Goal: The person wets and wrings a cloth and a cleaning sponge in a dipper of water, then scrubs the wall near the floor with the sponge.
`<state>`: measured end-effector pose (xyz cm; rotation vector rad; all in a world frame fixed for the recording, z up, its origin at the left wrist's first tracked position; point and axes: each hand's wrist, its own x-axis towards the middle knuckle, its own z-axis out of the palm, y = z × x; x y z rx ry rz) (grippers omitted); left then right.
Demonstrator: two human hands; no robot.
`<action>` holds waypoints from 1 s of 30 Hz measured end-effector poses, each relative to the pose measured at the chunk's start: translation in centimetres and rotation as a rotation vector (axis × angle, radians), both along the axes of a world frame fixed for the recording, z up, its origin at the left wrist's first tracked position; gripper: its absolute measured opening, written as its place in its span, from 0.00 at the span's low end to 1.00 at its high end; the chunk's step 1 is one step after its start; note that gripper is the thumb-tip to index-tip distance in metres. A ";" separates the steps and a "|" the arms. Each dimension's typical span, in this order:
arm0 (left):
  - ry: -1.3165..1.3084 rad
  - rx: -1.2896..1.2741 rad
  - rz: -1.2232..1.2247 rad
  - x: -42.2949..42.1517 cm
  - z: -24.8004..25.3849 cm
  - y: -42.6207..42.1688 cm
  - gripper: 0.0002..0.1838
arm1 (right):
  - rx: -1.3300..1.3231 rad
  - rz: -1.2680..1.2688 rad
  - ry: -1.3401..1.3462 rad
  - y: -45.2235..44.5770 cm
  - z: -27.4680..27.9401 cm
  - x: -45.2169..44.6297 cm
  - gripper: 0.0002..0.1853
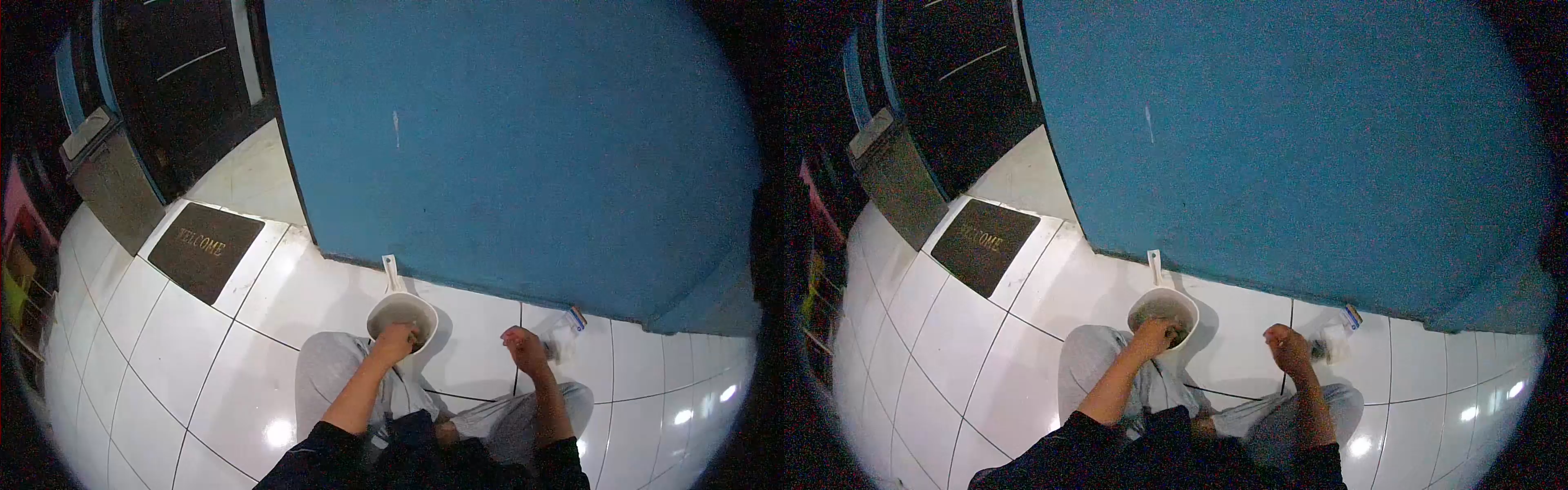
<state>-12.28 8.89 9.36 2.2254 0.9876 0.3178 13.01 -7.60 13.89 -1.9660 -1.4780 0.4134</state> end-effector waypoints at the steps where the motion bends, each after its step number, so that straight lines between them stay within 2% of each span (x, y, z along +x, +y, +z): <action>1: -0.027 0.004 -0.028 0.0 -0.3 0.4 0.14 | -0.005 0.001 -0.004 0.6 0.4 -1.0 0.07; 3: -0.058 0.002 -0.053 -0.1 -0.6 0.9 0.15 | 0.044 0.207 -0.010 2.0 1.1 -2.9 0.09; 4: -0.166 -0.012 -0.042 0.0 -0.4 0.9 0.16 | -0.041 0.214 0.010 2.6 1.1 -3.8 0.08; 5: -0.274 -0.025 -0.027 0.1 -0.2 1.0 0.17 | 0.005 0.273 0.062 3.2 0.9 -4.7 0.08; 8: -0.414 0.002 -0.032 0.3 1.8 0.9 0.18 | 0.015 0.338 -0.019 5.7 2.5 -8.5 0.12; 10: -0.491 0.018 0.008 0.3 2.5 1.1 0.19 | 0.132 0.308 -0.242 7.4 3.2 -11.2 0.22; 11: -0.567 0.033 0.035 0.2 2.8 1.3 0.19 | 0.130 0.317 -0.239 8.1 3.5 -12.3 0.22; 14: -0.663 -0.176 0.092 -0.5 4.5 1.5 0.21 | -0.021 0.251 0.057 10.3 3.0 -14.0 0.39; 15: -0.739 -0.269 0.145 -0.7 4.7 1.5 0.21 | -0.024 0.254 0.059 10.9 2.8 -14.3 0.39; 17: -0.830 -0.288 0.109 -1.0 5.1 1.7 0.19 | -0.036 0.135 0.333 11.8 2.5 -14.9 0.38; 19: -0.953 -0.531 0.041 -1.1 4.9 2.1 0.17 | -0.059 0.138 0.283 12.5 -0.1 -14.2 0.34; 20: -0.954 -0.536 0.041 -1.1 4.7 2.3 0.17 | -0.079 0.141 0.232 12.5 -1.3 -13.6 0.31; 22: -1.059 -0.407 0.180 -1.0 4.3 2.5 0.13 | -0.128 0.150 0.198 12.2 -0.4 -13.5 0.27; 23: -1.060 -0.413 0.183 -1.0 3.9 2.7 0.13 | -0.173 0.160 0.166 12.0 -0.1 -13.4 0.24; 24: -1.034 -0.376 0.298 -1.0 3.7 2.9 0.12 | -0.178 0.159 0.165 11.9 -0.7 -13.1 0.24; 26: -1.005 -0.302 0.476 -0.8 3.4 3.0 0.07 | 0.043 -0.007 0.246 11.7 -2.3 -12.5 0.14; 27: -1.006 -0.305 0.476 -0.8 3.3 2.9 0.07 | 0.041 -0.008 0.244 11.7 -1.8 -12.8 0.14; 29: -0.753 -0.009 0.439 -1.0 3.1 2.7 0.09 | 0.198 0.022 0.654 11.9 -0.6 -13.6 0.15; 30: -0.754 -0.008 0.439 -0.8 2.4 2.7 0.09 | 0.198 0.022 0.654 12.2 -0.3 -14.1 0.15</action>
